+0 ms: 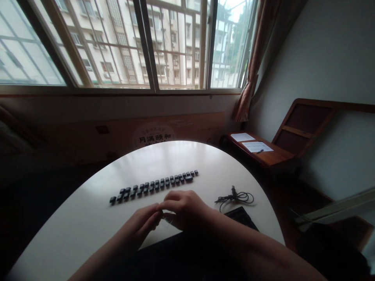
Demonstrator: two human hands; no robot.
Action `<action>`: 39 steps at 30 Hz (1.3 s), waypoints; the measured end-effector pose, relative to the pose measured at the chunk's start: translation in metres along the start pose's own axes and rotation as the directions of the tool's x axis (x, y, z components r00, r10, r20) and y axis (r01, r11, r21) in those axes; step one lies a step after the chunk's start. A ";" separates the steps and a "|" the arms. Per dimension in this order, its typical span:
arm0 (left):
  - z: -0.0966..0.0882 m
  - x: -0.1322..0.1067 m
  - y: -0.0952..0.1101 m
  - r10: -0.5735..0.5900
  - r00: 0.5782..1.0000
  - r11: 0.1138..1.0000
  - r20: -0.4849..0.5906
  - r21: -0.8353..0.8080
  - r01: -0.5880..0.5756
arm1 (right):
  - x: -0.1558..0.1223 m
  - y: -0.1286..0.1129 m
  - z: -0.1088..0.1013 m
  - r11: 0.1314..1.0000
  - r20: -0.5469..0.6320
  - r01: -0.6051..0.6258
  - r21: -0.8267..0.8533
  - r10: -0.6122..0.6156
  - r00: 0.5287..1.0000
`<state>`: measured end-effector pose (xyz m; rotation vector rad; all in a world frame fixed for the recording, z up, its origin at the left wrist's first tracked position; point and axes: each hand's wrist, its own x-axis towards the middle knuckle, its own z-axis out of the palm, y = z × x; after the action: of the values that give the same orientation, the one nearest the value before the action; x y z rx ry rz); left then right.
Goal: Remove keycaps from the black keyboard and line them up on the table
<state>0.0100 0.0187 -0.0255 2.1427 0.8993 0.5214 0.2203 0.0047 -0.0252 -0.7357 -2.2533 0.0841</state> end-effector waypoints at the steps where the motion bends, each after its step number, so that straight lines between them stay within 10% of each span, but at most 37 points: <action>1: 0.000 0.000 0.000 -0.003 1.000 1.000 0.005 -0.002 0.003 | 0.001 -0.001 -0.001 1.000 0.006 -0.005 0.001 0.005 1.000; 9: -0.002 0.000 0.001 -0.105 0.994 0.984 0.032 0.150 0.099 | 0.003 0.031 -0.043 0.945 -0.050 -0.297 -0.136 0.292 0.955; 14: 0.000 0.002 0.004 -0.124 0.987 0.964 0.104 0.249 0.095 | -0.007 0.067 -0.058 0.700 0.132 -0.595 -0.396 0.684 0.717; 18: 0.000 0.003 0.012 -0.160 0.968 0.950 0.195 0.296 0.098 | -0.013 0.079 -0.047 0.627 0.231 -0.637 -0.448 0.769 0.595; 39: -0.002 -0.002 0.018 -0.177 0.957 0.944 0.231 0.315 0.098 | -0.019 0.091 -0.030 0.534 0.060 -0.740 -0.409 0.825 0.562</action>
<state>0.0153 0.0099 -0.0103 2.3268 1.0229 0.0304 0.2953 0.0650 -0.0408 -2.0280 -1.9672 0.2373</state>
